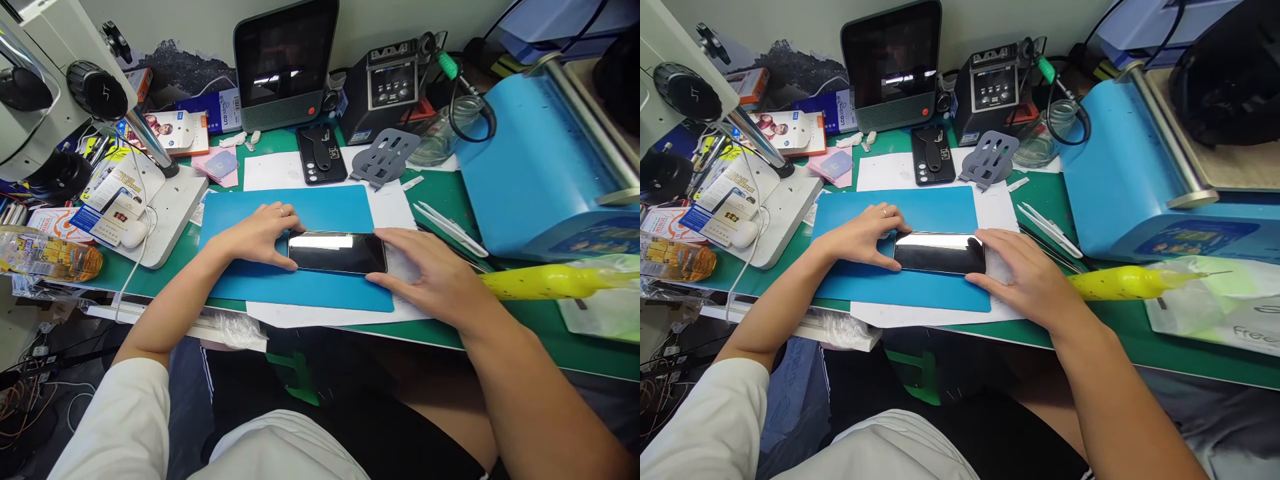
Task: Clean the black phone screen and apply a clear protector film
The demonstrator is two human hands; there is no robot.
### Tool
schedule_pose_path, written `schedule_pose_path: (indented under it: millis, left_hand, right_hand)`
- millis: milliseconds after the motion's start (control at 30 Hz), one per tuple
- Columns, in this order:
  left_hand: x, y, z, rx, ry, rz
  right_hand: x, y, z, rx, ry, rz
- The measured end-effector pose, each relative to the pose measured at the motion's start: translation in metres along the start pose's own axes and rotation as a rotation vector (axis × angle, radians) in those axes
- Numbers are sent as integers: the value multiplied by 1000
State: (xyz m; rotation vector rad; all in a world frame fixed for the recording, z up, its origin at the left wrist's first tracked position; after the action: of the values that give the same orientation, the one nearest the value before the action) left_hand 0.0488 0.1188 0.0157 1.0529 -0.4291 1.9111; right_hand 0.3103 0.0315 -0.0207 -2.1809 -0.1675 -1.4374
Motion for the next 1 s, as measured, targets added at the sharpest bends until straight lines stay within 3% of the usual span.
schedule_pose_path:
  millis: [1000]
  left_hand:
    - [-2,0,2,-3,-30,-5]
  right_hand:
    - [0,0,2,-86,-77,-55]
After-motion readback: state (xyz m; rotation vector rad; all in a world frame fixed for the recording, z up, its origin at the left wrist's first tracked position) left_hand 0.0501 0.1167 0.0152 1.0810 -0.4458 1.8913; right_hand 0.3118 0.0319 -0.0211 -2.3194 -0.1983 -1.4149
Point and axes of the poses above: each hand's wrist, its own y-axis away from the middle knuckle, its own x-axis out of the back of the hand, z = x × y, the point moved 5 cm from there along -y, towards the middle knuckle, and after that the axes turned 7 degrees about y, right-handed, at the moved point
